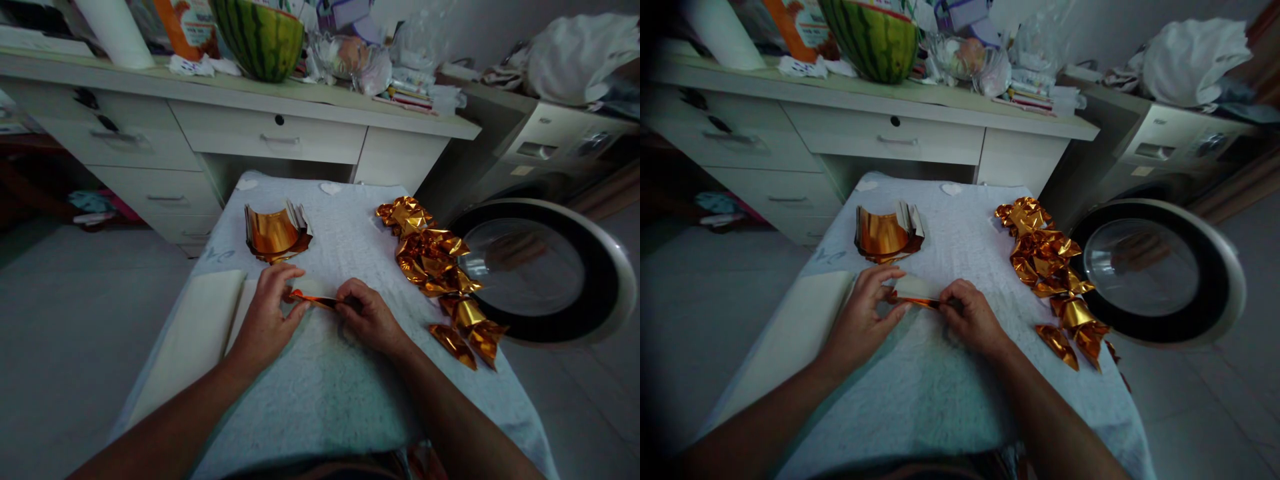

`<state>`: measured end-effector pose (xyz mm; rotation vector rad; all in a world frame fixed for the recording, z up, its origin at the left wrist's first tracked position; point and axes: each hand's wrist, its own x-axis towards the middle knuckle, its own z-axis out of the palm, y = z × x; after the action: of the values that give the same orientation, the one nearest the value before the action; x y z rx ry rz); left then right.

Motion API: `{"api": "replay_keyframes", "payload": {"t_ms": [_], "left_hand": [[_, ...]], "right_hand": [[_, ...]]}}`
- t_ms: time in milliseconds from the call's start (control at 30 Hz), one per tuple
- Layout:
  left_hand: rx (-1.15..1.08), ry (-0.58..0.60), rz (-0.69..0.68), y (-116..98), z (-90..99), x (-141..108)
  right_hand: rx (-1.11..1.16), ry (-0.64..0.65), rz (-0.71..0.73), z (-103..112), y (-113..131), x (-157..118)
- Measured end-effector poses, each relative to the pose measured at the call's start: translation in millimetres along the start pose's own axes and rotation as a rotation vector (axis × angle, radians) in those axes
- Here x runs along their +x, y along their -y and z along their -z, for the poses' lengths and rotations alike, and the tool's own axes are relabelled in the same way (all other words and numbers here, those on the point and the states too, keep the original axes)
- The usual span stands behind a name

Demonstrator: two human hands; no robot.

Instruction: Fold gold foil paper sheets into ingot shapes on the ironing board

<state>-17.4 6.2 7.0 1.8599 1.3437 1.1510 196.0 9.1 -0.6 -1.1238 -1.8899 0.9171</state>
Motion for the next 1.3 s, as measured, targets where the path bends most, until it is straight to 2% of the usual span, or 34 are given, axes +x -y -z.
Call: {"api": "replay_keyframes", "payload": {"t_ms": [133,267,367,467,600,800,867,1067,1300], "left_hand": [[0.073,0.061,0.0,-2,3.2,1],[0.165,0.017,-0.018,-5,5.5,2],[0.155,0.018,-0.026,-5,6.8,3],[0.064,0.047,0.002,-5,7.4,2],[-0.103,0.109,0.15,-9,6.8,0],[-0.615,0.163,0.407,-16,5.1,0],[-0.724,0.176,0.482,-17,4.9,1],[-0.851,0.157,0.59,-12,0.2,2],[-0.838,0.149,0.561,-8,-1.6,1]], "right_hand": [[0.084,0.027,-0.062,0,2,-2],[0.129,0.04,-0.144,-1,2,-5],[0.066,0.003,-0.123,-2,1,-4],[0.096,-0.018,-0.115,-1,3,-3],[0.291,-0.023,-0.207,0,5,-2],[0.629,-0.017,-0.307,0,7,-2],[0.712,-0.002,-0.33,-1,9,-3],[0.797,-0.001,-0.407,-1,10,-3],[0.78,0.014,-0.385,3,10,-3]]}}
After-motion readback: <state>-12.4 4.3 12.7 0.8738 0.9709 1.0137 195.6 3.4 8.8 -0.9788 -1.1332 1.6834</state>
